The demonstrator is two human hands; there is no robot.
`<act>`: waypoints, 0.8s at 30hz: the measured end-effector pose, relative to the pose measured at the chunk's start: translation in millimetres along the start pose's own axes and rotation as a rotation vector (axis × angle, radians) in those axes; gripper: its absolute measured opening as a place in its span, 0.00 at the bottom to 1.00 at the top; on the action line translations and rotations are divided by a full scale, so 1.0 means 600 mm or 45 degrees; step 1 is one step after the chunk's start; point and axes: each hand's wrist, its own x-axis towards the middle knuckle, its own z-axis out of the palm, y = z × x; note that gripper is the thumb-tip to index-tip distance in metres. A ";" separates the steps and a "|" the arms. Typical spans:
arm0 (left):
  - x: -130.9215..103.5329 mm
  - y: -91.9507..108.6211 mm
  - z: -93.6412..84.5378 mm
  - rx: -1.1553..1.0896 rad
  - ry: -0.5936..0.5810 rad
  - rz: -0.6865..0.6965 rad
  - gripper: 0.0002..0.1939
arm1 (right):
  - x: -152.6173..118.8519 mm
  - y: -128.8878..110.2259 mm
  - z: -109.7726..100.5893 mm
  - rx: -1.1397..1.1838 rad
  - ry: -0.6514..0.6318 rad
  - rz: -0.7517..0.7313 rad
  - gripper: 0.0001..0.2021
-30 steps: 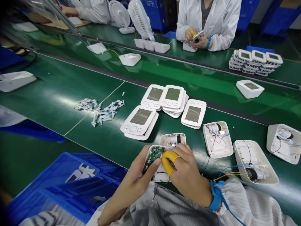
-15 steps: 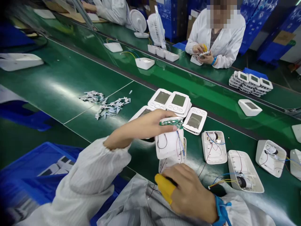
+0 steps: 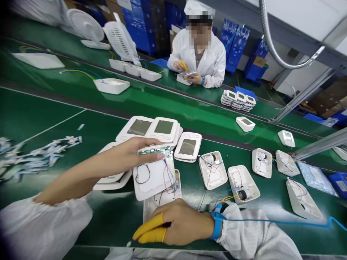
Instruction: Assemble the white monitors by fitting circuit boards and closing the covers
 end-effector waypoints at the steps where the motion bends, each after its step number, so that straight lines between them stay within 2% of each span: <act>1: -0.001 0.000 0.000 -0.026 -0.003 -0.028 0.34 | 0.003 -0.002 -0.002 0.196 0.045 0.143 0.18; 4: -0.005 0.000 0.007 -0.103 -0.058 -0.080 0.32 | 0.005 0.006 -0.007 0.590 0.222 0.487 0.24; 6: -0.007 -0.002 0.011 -0.122 -0.088 -0.048 0.26 | 0.001 0.017 -0.011 0.569 0.407 0.511 0.25; 9: -0.014 -0.011 0.012 -0.119 -0.061 0.015 0.21 | -0.005 0.028 -0.022 0.365 0.583 0.393 0.20; 12: -0.034 -0.018 0.012 -0.124 -0.066 0.032 0.22 | -0.004 0.020 -0.032 0.170 0.623 0.242 0.13; 15: -0.074 -0.015 0.023 -0.139 0.029 0.081 0.26 | 0.004 -0.004 -0.035 -0.057 0.647 0.049 0.09; 17: -0.108 -0.011 0.038 -0.187 0.069 0.108 0.23 | 0.011 -0.018 -0.034 -0.204 0.664 -0.052 0.08; 19: -0.141 -0.011 0.056 -0.244 0.095 0.060 0.17 | 0.017 -0.023 -0.034 -0.339 0.668 -0.118 0.08; 24: -0.201 -0.025 0.084 -0.265 0.196 -0.117 0.15 | 0.021 -0.009 -0.049 -0.509 0.541 -0.238 0.11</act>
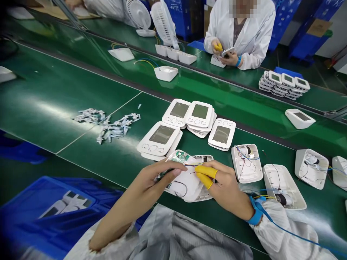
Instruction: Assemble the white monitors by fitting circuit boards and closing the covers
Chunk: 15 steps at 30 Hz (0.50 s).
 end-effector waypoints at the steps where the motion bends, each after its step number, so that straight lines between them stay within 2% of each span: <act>1: -0.007 -0.004 0.000 -0.005 0.010 -0.024 0.15 | 0.000 0.004 -0.002 -0.017 -0.027 -0.026 0.11; 6: -0.028 -0.020 0.003 -0.083 0.008 -0.072 0.13 | 0.001 0.004 -0.006 -0.086 -0.085 -0.098 0.10; 12: -0.043 -0.033 0.039 -0.230 -0.052 -0.127 0.13 | -0.011 -0.011 0.009 -0.169 -0.088 -0.140 0.04; 15: -0.049 -0.035 0.054 -0.281 -0.028 -0.113 0.13 | -0.020 -0.011 0.015 -0.194 -0.101 -0.178 0.04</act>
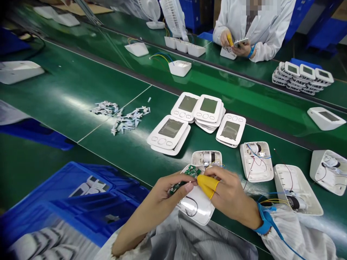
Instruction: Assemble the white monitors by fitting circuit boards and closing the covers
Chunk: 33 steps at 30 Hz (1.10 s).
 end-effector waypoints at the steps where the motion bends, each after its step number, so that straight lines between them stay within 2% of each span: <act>1: -0.002 0.000 0.003 -0.004 0.019 0.010 0.13 | -0.003 0.000 0.001 0.000 -0.004 -0.015 0.05; 5: -0.010 0.008 0.010 0.011 0.101 0.061 0.11 | -0.009 -0.006 0.002 -0.001 0.015 -0.035 0.06; 18: -0.014 0.019 0.015 -0.004 0.134 0.104 0.10 | 0.003 -0.020 -0.011 0.107 0.063 0.060 0.10; 27: -0.019 0.020 0.023 0.000 0.212 0.113 0.08 | 0.006 -0.026 -0.016 0.211 -0.010 0.135 0.08; 33: -0.021 0.021 0.027 0.043 0.219 0.164 0.08 | -0.001 -0.023 -0.011 0.118 -0.012 0.072 0.09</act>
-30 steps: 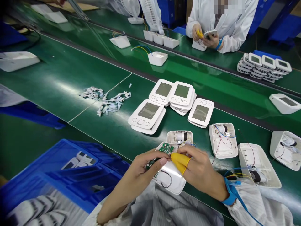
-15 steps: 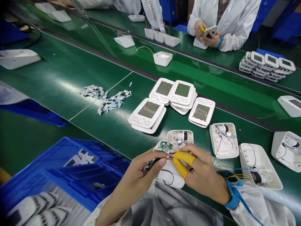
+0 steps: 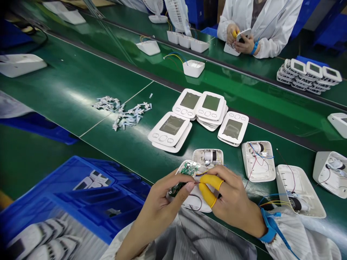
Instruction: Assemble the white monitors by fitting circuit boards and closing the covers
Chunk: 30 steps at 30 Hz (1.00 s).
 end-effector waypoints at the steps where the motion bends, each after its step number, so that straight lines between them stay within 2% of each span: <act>1: 0.000 0.000 0.001 0.000 0.004 0.007 0.08 | -0.003 0.002 0.002 -0.050 0.011 -0.040 0.10; 5: 0.003 -0.001 0.008 -0.010 0.021 0.022 0.09 | -0.016 0.009 0.006 -0.216 0.004 -0.186 0.11; 12: -0.001 -0.004 0.014 -0.052 0.102 0.021 0.11 | -0.022 0.017 0.003 -0.240 0.010 -0.115 0.12; 18: -0.002 -0.003 0.023 -0.003 0.152 0.023 0.09 | -0.021 0.010 0.004 -0.253 -0.067 -0.056 0.11; 26: 0.003 0.000 0.024 -0.050 0.169 0.034 0.09 | -0.035 0.020 0.019 -0.347 0.047 -0.243 0.12; 30: 0.002 0.002 0.028 -0.061 0.178 0.013 0.09 | -0.042 0.026 0.024 -0.401 0.024 -0.237 0.12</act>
